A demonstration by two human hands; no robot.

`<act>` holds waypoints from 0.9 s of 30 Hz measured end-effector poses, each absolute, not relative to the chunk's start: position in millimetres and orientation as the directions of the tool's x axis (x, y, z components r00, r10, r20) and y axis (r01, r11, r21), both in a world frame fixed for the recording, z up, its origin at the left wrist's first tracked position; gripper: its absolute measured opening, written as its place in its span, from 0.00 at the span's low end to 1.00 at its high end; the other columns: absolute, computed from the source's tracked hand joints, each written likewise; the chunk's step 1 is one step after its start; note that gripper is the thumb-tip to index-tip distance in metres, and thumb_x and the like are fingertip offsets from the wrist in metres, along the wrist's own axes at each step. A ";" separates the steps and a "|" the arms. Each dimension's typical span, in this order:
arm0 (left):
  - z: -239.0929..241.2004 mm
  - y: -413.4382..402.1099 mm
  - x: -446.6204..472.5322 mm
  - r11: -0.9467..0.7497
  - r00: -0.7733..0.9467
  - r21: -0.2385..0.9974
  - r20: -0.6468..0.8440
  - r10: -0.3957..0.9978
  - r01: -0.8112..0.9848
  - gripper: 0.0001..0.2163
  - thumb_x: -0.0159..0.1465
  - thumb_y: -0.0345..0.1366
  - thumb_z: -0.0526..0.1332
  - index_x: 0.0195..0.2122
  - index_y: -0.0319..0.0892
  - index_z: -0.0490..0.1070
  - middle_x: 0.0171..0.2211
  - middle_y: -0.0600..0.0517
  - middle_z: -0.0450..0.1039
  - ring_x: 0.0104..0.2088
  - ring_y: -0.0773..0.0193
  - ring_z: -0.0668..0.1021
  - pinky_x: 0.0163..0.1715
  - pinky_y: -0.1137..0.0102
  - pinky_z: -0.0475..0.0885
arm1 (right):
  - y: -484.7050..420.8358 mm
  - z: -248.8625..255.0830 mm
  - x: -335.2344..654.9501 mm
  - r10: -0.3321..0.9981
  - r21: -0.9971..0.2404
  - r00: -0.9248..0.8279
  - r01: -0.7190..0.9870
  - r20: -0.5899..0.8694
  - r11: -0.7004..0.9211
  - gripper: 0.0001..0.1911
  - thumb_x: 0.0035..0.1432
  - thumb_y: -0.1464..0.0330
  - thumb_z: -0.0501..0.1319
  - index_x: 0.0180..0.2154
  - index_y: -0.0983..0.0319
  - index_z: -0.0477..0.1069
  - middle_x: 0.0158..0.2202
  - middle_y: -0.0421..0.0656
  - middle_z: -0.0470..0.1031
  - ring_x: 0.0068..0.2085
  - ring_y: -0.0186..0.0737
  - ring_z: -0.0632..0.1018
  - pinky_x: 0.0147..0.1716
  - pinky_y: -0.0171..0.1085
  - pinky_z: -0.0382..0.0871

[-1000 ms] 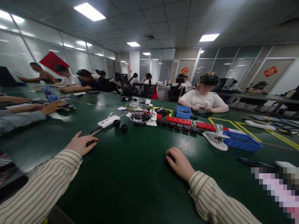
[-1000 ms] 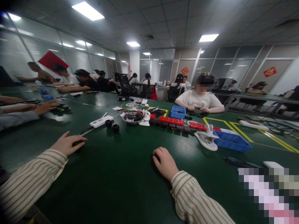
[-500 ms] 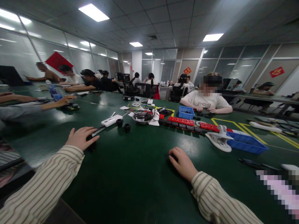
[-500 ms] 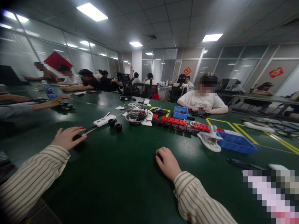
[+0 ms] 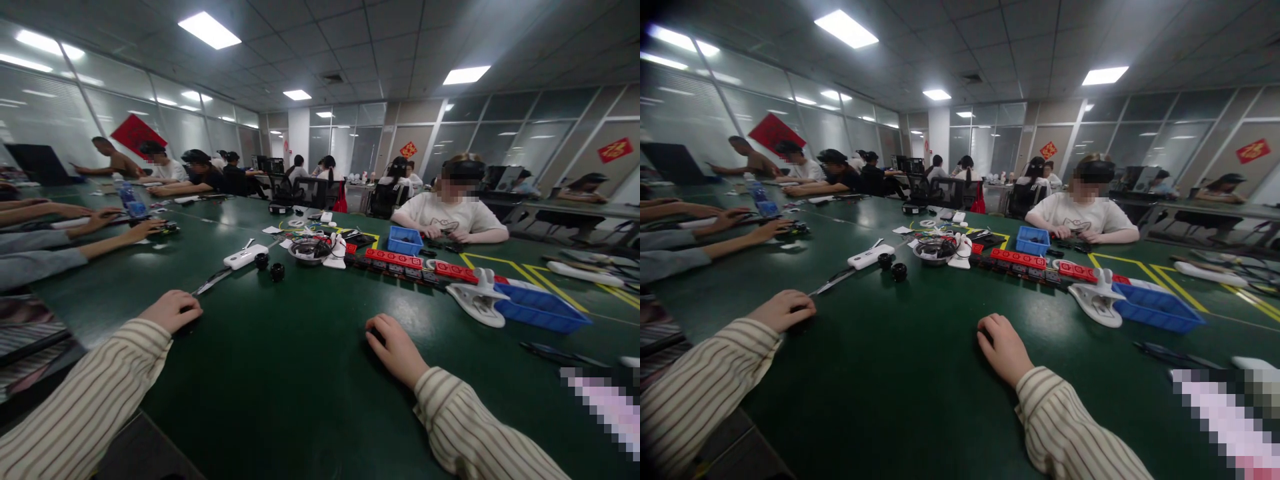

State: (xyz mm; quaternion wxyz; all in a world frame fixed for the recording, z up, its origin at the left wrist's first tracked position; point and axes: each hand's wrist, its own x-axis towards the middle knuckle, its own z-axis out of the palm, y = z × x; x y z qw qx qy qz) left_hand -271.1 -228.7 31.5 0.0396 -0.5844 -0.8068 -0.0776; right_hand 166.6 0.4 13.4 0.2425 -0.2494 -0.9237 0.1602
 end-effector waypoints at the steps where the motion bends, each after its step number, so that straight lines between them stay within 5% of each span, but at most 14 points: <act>1: 31.3 -232.3 -269.7 0.304 -0.314 0.081 0.172 0.934 0.949 0.17 0.55 0.47 0.49 0.26 0.44 0.73 0.31 0.49 0.74 0.39 0.54 0.72 0.46 0.61 0.60 | 0.5 13.2 166.6 0.539 -0.417 -0.759 0.385 0.365 0.823 0.04 0.56 0.71 0.52 0.33 0.61 0.64 0.35 0.44 0.66 0.39 0.40 0.68 0.40 0.41 0.64; 11: 23.6 -239.2 -262.2 0.315 -0.349 0.150 0.358 0.866 0.937 0.18 0.56 0.47 0.48 0.26 0.42 0.73 0.36 0.47 0.73 0.42 0.54 0.71 0.47 0.63 0.62 | -0.9 14.0 166.3 0.547 -0.418 -0.751 0.391 0.370 0.820 0.04 0.56 0.71 0.51 0.33 0.61 0.64 0.35 0.43 0.66 0.39 0.40 0.68 0.40 0.41 0.64; 27: 23.0 -209.7 -263.9 0.460 -0.467 0.112 0.368 0.804 0.881 0.20 0.56 0.48 0.47 0.27 0.42 0.75 0.37 0.47 0.74 0.43 0.54 0.72 0.45 0.64 0.65 | 0.4 12.2 166.5 0.537 -0.414 -0.753 0.381 0.380 0.827 0.04 0.56 0.71 0.52 0.33 0.61 0.64 0.35 0.43 0.67 0.38 0.40 0.68 0.40 0.41 0.64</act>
